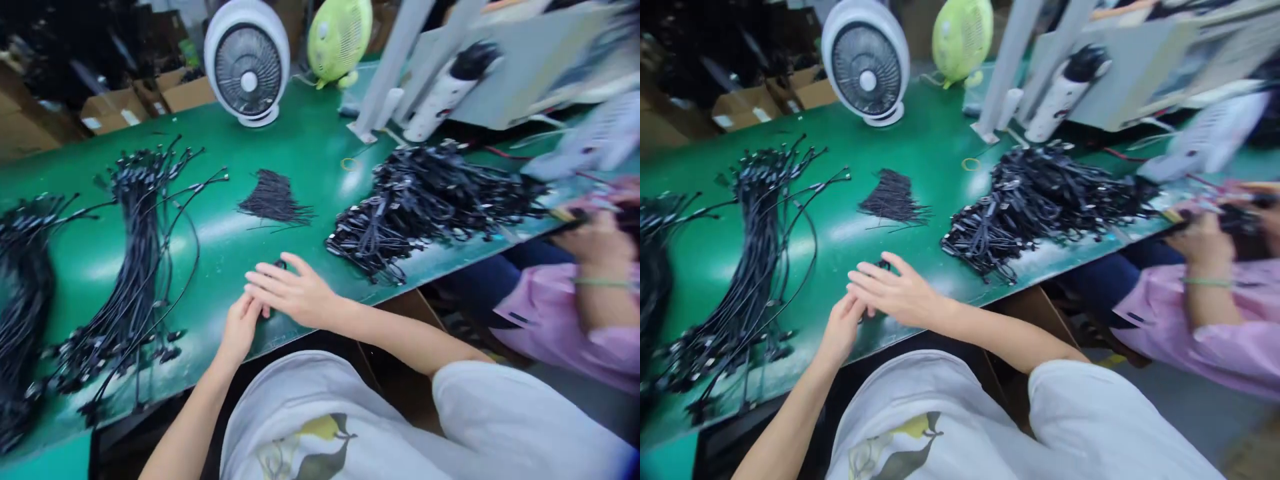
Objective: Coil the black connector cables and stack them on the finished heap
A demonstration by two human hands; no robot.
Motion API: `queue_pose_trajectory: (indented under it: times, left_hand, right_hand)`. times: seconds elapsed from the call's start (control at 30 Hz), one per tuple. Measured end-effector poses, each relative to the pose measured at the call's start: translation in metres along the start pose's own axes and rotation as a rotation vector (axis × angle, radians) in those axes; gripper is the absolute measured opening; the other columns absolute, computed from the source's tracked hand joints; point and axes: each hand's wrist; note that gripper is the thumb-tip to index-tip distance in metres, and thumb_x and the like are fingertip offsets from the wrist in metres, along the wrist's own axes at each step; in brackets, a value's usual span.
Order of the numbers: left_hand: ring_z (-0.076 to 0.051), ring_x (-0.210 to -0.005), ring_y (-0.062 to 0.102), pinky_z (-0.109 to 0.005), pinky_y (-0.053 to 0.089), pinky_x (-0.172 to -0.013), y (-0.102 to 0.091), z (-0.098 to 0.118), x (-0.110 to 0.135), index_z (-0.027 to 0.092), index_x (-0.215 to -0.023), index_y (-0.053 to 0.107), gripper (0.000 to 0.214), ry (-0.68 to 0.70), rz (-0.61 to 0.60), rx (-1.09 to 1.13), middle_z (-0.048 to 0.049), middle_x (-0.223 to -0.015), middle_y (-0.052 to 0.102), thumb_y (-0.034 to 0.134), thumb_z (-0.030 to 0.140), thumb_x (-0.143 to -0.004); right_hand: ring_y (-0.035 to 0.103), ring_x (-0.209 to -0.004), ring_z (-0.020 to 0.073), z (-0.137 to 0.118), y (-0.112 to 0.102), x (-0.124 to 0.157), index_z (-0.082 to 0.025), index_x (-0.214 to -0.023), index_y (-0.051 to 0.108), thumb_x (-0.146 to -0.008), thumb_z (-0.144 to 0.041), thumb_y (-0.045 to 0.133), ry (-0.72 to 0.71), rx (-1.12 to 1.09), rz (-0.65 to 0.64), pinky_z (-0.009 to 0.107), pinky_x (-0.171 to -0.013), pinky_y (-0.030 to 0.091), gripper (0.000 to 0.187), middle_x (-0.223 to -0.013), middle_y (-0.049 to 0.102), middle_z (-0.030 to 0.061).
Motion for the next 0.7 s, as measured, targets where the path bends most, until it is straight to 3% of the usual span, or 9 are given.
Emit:
queue_pose_trajectory:
  times: [0.03,0.1,0.17,0.23,0.33,0.43,0.5,0.6,0.7]
  left_hand:
    - [-0.015,-0.069,0.056,-0.029,0.047,-0.075,0.001,0.0,0.001,0.016,-0.075,0.064,0.036,0.011,-0.035,-0.15,-0.0022,-0.069,0.062,0.057,0.05,-0.085]
    - [-0.022,-0.093,0.063,-0.035,0.047,-0.092,0.0,-0.002,0.0,0.018,-0.097,0.068,0.036,0.016,-0.103,-0.334,-0.0074,-0.098,0.071,0.055,0.05,-0.085]
    - [-0.025,-0.12,0.057,-0.039,0.041,-0.106,-0.007,-0.007,-0.003,0.021,-0.123,0.06,0.048,0.031,-0.093,-0.381,-0.0091,-0.13,0.063,0.053,0.052,-0.086]
    - [-0.027,-0.128,0.053,-0.042,0.037,-0.111,-0.018,-0.016,-0.006,0.024,-0.131,0.054,0.055,0.015,-0.014,-0.411,-0.0083,-0.139,0.057,0.05,0.055,-0.086]
    - [-0.03,-0.123,0.057,-0.048,0.04,-0.11,-0.04,-0.036,-0.01,0.026,-0.121,0.061,0.052,-0.036,0.043,-0.538,-0.0073,-0.127,0.066,0.049,0.06,-0.084]
    - [-0.032,-0.113,0.064,-0.047,0.049,-0.1,-0.052,-0.052,-0.013,0.026,-0.106,0.068,0.044,0.074,0.019,-0.678,-0.0074,-0.118,0.071,0.048,0.058,-0.084]
    - [-0.03,-0.106,0.067,-0.044,0.054,-0.093,-0.053,-0.057,-0.014,0.026,-0.101,0.071,0.04,0.201,-0.001,-0.743,-0.0071,-0.113,0.073,0.049,0.055,-0.084]
    - [-0.028,-0.1,0.07,-0.041,0.058,-0.087,-0.046,-0.057,-0.011,0.025,-0.097,0.074,0.039,0.287,0.012,-0.759,-0.0064,-0.106,0.075,0.049,0.052,-0.085]
    - [-0.028,-0.099,0.07,-0.043,0.058,-0.089,-0.038,-0.056,-0.006,0.025,-0.097,0.074,0.038,0.297,0.036,-0.739,-0.007,-0.105,0.075,0.047,0.05,-0.088]
  right_hand:
    - [0.056,-0.109,0.0209,0.001,0.001,0.0,-0.014,-0.122,0.057,-0.097,-0.017,0.039,-0.052,0.04,-0.096,0.046,-0.108,0.03,0.03,-0.112,0.066,0.0106]
    - [0.058,-0.09,0.019,0.012,0.001,0.004,-0.014,-0.106,0.062,-0.1,-0.022,0.035,-0.061,0.072,-0.264,0.042,-0.1,0.038,0.029,-0.093,0.066,0.0075]
    - [0.055,-0.076,0.0176,0.035,-0.014,0.017,-0.016,-0.098,0.063,-0.102,-0.031,0.032,0.071,0.116,-0.346,0.034,-0.081,0.044,0.035,-0.082,0.062,0.0047]
    - [0.054,-0.077,0.0181,0.065,-0.047,0.037,-0.018,-0.109,0.062,-0.102,-0.036,0.031,0.375,0.24,-0.284,0.031,-0.071,0.043,0.036,-0.084,0.061,0.0053]
    - [0.055,-0.091,0.0199,0.117,-0.112,0.07,-0.021,-0.131,0.053,-0.103,-0.032,0.024,0.895,0.517,0.005,0.031,-0.081,0.042,0.042,-0.097,0.061,0.0092]
    - [0.053,-0.101,0.0228,0.164,-0.156,0.095,-0.016,-0.137,0.049,-0.102,-0.029,0.023,1.142,0.686,0.098,0.034,-0.088,0.042,0.045,-0.111,0.058,0.0141]
    - [0.052,-0.1,0.0247,0.184,-0.165,0.103,-0.012,-0.128,0.057,-0.099,-0.026,0.032,1.169,0.685,0.023,0.036,-0.087,0.042,0.04,-0.113,0.059,0.0165]
    - [0.051,-0.106,0.0295,0.189,-0.161,0.101,-0.011,-0.113,0.065,-0.093,-0.022,0.044,1.102,0.677,-0.01,0.044,-0.093,0.039,0.031,-0.119,0.059,0.0193]
    - [0.052,-0.112,0.0314,0.181,-0.157,0.08,-0.01,-0.123,0.061,-0.095,-0.025,0.043,1.003,0.692,0.059,0.048,-0.097,0.038,0.037,-0.127,0.057,0.0195]
Point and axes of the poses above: each hand's wrist, its own x-axis away from the middle knuckle, its own y-axis out of the palm, z = x × y
